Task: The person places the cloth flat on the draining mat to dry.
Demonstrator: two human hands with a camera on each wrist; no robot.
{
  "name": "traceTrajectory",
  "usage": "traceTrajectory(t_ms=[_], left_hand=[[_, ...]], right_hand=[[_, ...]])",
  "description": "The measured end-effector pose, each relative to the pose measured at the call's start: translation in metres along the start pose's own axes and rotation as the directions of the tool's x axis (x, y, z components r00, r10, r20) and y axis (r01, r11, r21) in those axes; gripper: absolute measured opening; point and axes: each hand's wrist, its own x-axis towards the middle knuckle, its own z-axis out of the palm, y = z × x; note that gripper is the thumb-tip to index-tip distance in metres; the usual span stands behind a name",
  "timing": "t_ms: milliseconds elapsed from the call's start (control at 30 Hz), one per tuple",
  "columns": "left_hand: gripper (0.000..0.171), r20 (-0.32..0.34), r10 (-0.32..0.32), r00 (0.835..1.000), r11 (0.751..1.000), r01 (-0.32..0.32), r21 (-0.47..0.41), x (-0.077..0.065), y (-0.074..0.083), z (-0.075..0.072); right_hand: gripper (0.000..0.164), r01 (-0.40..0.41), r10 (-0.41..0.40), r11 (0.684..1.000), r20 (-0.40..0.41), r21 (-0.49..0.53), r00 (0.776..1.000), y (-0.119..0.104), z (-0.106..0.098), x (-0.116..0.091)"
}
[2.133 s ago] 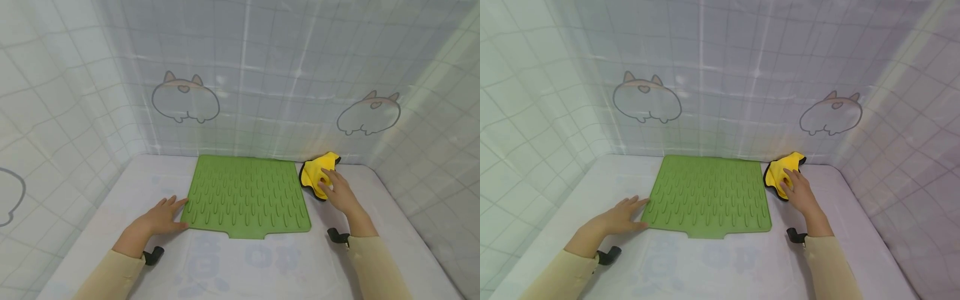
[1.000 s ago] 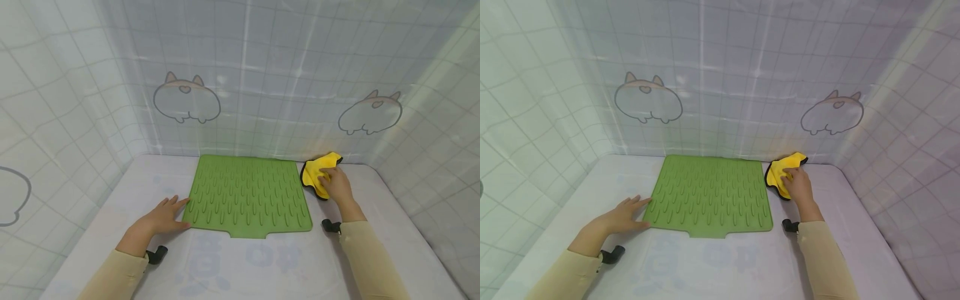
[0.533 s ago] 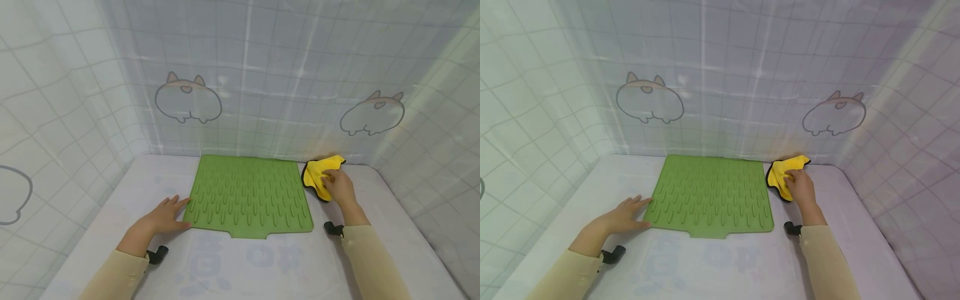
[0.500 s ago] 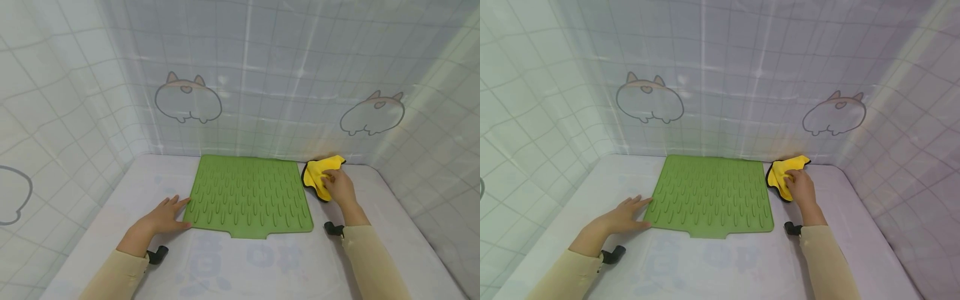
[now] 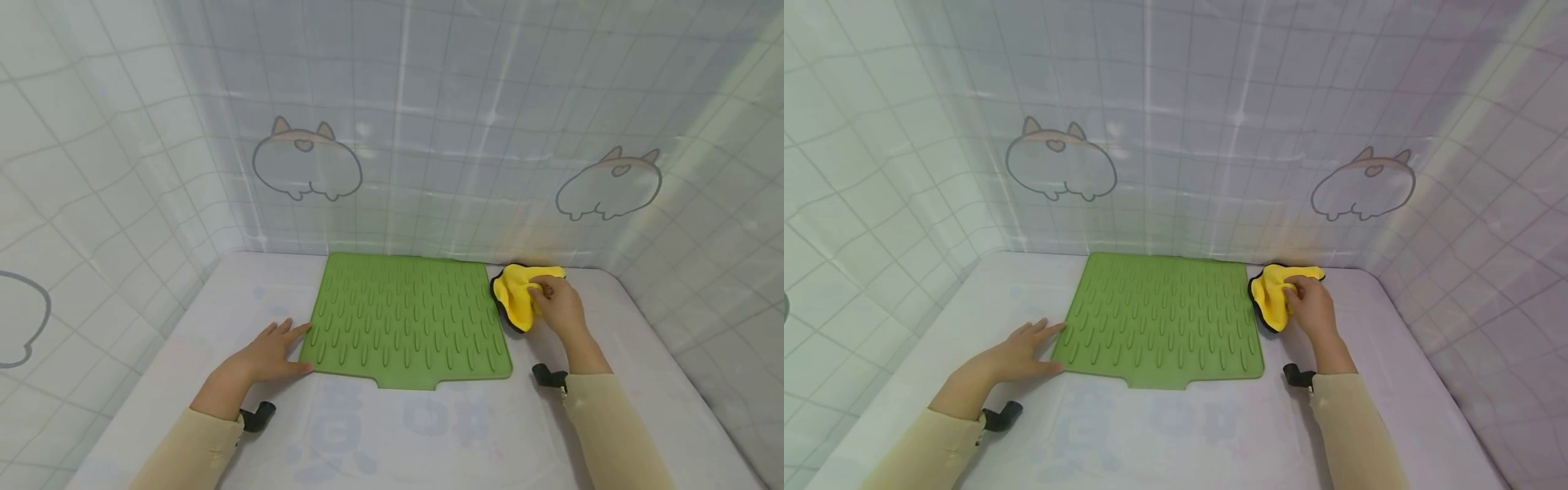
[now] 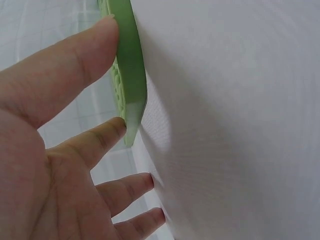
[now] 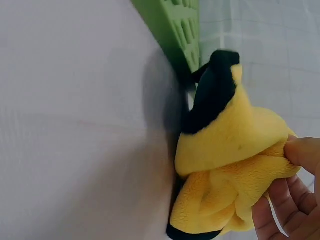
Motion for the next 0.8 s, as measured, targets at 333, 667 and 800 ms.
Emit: traceTrajectory(t_ms=[333, 667, 800], left_hand=[[0.089, 0.011, -0.017, 1.000, 1.000, 0.017, -0.018, 0.001, -0.002, -0.001], [0.089, 0.014, -0.016, 1.000, 1.000, 0.017, -0.022, -0.001, 0.001, -0.002], [0.090, 0.018, -0.022, 1.000, 0.999, 0.022, -0.026, -0.001, 0.001, -0.003]], right_hand=[[0.026, 0.028, -0.025, 0.999, -0.086, 0.029, 0.996, -0.012, -0.002, -0.004], [0.027, 0.021, -0.009, 0.997, -0.157, 0.074, 0.988, -0.027, -0.005, -0.007], [0.026, 0.039, -0.018, 0.994, -0.200, 0.102, 0.980, -0.036, -0.006, -0.009]])
